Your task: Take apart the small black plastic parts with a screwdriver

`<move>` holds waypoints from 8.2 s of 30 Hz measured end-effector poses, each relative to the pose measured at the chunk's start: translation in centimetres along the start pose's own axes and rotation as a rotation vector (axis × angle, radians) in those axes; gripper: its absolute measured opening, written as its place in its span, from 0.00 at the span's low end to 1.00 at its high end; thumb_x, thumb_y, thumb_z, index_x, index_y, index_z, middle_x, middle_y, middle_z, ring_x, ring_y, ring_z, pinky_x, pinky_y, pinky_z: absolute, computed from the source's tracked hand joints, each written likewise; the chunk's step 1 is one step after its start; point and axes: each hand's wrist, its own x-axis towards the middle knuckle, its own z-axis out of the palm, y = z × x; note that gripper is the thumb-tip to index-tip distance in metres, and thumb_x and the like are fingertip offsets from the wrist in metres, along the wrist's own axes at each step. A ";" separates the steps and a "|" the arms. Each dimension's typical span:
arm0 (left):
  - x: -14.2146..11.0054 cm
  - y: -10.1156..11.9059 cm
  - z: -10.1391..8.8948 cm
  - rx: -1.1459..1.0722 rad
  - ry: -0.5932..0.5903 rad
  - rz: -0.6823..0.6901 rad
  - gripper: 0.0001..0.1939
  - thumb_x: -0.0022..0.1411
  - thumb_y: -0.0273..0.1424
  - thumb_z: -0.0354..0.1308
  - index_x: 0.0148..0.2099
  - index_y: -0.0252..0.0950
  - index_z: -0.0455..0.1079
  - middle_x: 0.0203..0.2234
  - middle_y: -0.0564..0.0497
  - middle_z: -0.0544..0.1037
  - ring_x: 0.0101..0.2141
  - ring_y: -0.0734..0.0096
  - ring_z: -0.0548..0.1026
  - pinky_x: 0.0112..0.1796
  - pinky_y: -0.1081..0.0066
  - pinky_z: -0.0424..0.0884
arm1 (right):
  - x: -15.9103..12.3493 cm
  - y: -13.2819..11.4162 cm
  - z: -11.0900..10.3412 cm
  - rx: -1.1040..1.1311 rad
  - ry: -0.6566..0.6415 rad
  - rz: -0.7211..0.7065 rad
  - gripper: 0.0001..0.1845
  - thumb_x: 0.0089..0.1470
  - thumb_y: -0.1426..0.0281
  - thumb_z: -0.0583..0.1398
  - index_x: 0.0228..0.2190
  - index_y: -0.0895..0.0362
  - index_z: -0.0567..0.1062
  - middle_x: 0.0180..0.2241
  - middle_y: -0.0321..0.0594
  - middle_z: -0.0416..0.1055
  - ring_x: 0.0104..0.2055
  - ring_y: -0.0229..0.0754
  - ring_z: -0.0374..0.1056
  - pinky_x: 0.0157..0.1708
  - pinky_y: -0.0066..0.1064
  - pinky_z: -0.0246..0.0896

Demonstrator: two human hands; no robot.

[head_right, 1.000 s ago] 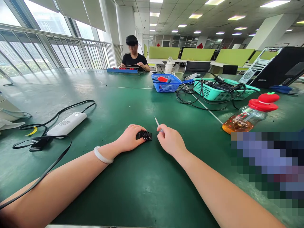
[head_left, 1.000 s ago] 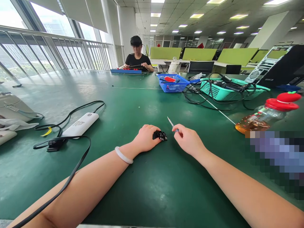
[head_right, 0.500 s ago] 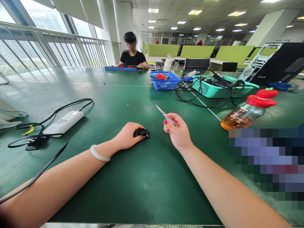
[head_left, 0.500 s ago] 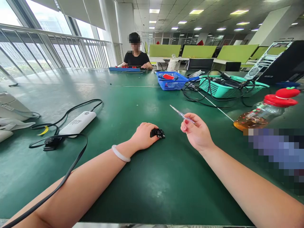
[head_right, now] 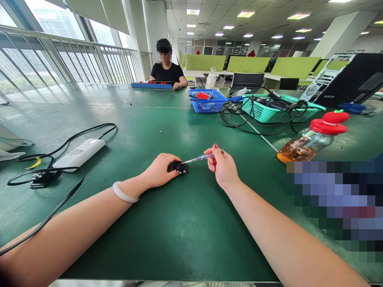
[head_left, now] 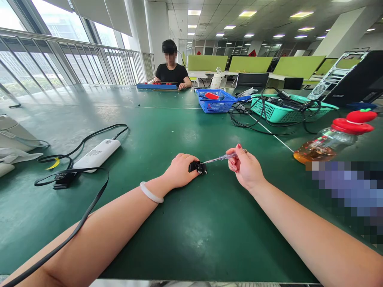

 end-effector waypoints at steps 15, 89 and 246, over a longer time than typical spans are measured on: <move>-0.1 0.1 -0.1 0.001 -0.008 -0.014 0.21 0.58 0.33 0.57 0.55 0.41 0.70 0.52 0.49 0.77 0.56 0.53 0.68 0.59 0.53 0.64 | -0.5 0.0 -0.1 -0.176 -0.043 -0.185 0.28 0.50 0.42 0.62 0.23 0.55 0.71 0.15 0.28 0.51 0.17 0.31 0.49 0.17 0.28 0.44; 0.1 -0.3 0.0 -0.003 -0.013 -0.030 0.20 0.60 0.36 0.61 0.55 0.40 0.70 0.51 0.48 0.77 0.54 0.55 0.70 0.58 0.56 0.64 | -3.8 -0.5 2.5 -0.848 -0.343 -0.826 0.07 0.61 0.69 0.57 0.30 0.52 0.73 0.26 0.35 0.73 0.30 0.39 0.66 0.36 0.33 0.61; -21.2 -7.3 -14.7 0.574 0.208 -0.929 0.26 0.68 0.43 0.41 0.54 0.36 0.73 0.43 0.42 0.82 0.36 0.57 0.78 0.32 0.69 0.69 | 4.2 2.1 -2.0 0.148 0.001 0.089 0.24 0.52 0.48 0.63 0.21 0.54 0.70 0.13 0.28 0.54 0.16 0.32 0.51 0.26 0.31 0.62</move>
